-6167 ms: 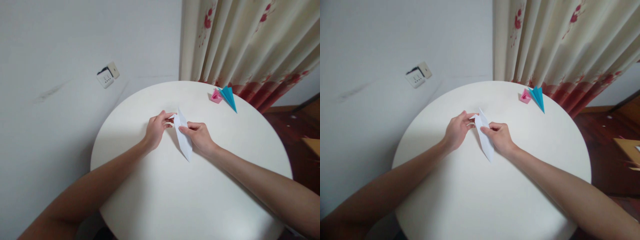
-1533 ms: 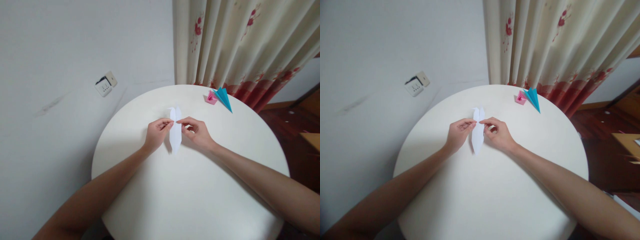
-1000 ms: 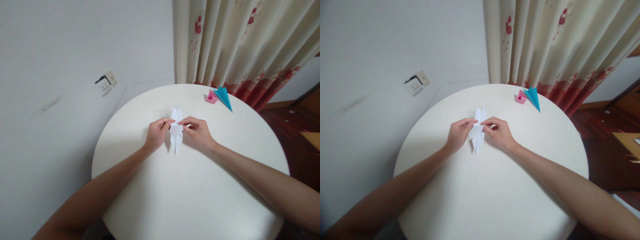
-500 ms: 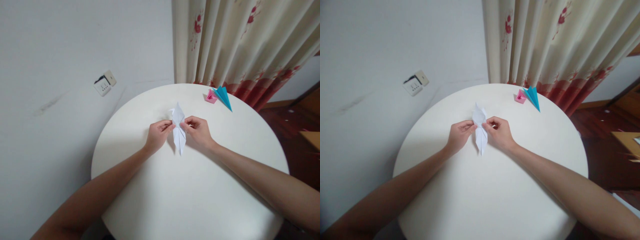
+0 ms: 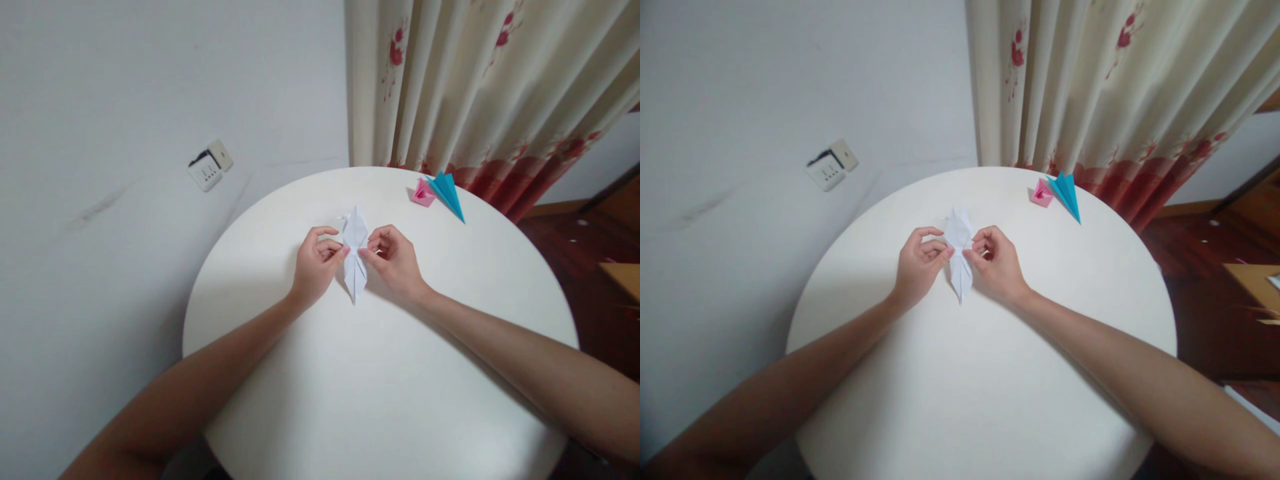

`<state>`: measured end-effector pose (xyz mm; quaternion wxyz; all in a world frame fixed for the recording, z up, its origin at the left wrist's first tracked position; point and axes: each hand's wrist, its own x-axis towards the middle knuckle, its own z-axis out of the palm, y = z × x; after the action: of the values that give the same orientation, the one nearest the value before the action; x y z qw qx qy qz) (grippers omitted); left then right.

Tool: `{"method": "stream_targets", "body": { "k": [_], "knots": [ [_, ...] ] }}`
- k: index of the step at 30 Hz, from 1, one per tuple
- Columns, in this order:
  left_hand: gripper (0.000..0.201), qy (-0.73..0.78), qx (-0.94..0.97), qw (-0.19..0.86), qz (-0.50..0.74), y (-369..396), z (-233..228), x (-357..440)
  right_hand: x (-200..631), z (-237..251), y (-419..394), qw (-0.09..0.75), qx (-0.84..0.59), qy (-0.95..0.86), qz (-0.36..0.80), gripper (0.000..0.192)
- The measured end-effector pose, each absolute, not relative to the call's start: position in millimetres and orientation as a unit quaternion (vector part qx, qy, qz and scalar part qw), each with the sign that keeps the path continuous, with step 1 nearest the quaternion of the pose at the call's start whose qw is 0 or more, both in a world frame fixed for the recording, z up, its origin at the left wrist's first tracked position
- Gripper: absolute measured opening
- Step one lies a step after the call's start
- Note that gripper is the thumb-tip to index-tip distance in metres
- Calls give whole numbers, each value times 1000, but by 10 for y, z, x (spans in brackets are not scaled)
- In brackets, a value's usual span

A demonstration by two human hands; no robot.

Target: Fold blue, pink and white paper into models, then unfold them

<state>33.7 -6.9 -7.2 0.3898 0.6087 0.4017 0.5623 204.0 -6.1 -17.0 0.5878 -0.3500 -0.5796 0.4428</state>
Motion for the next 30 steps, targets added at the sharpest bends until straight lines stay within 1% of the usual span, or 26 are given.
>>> {"method": "stream_targets", "body": {
  "k": [3,4,7,9,12,16,18,22,27,30],
  "knots": [
    [40,405,616,391,552,-77,-54,338,2031,-179,-47,583,-353,-557,473,41],
    [40,404,618,392,550,-79,-51,338,2029,-181,-42,577,-359,-554,481,39],
    [43,401,618,405,542,-76,-47,335,2027,-172,-34,555,-381,-554,490,24],
    [41,405,617,420,527,-70,-51,328,2032,-156,-37,548,-391,-555,488,27],
    [28,408,624,445,497,-54,-77,307,2040,-137,-52,545,-387,-562,488,28],
    [34,408,612,466,492,-27,-133,275,2033,-152,-70,532,-374,-569,503,27],
    [34,416,609,455,499,-28,-137,268,2022,-161,-76,533,-374,-568,504,26],
    [32,446,639,396,486,-69,-71,284,2009,-138,-89,539,-382,-570,488,28],
    [32,446,635,420,470,-101,-13,313,2017,-104,-109,543,-382,-573,480,31],
    [33,451,635,405,479,-95,-20,310,2010,-126,-113,535,-384,-579,481,32]
  ]
}}
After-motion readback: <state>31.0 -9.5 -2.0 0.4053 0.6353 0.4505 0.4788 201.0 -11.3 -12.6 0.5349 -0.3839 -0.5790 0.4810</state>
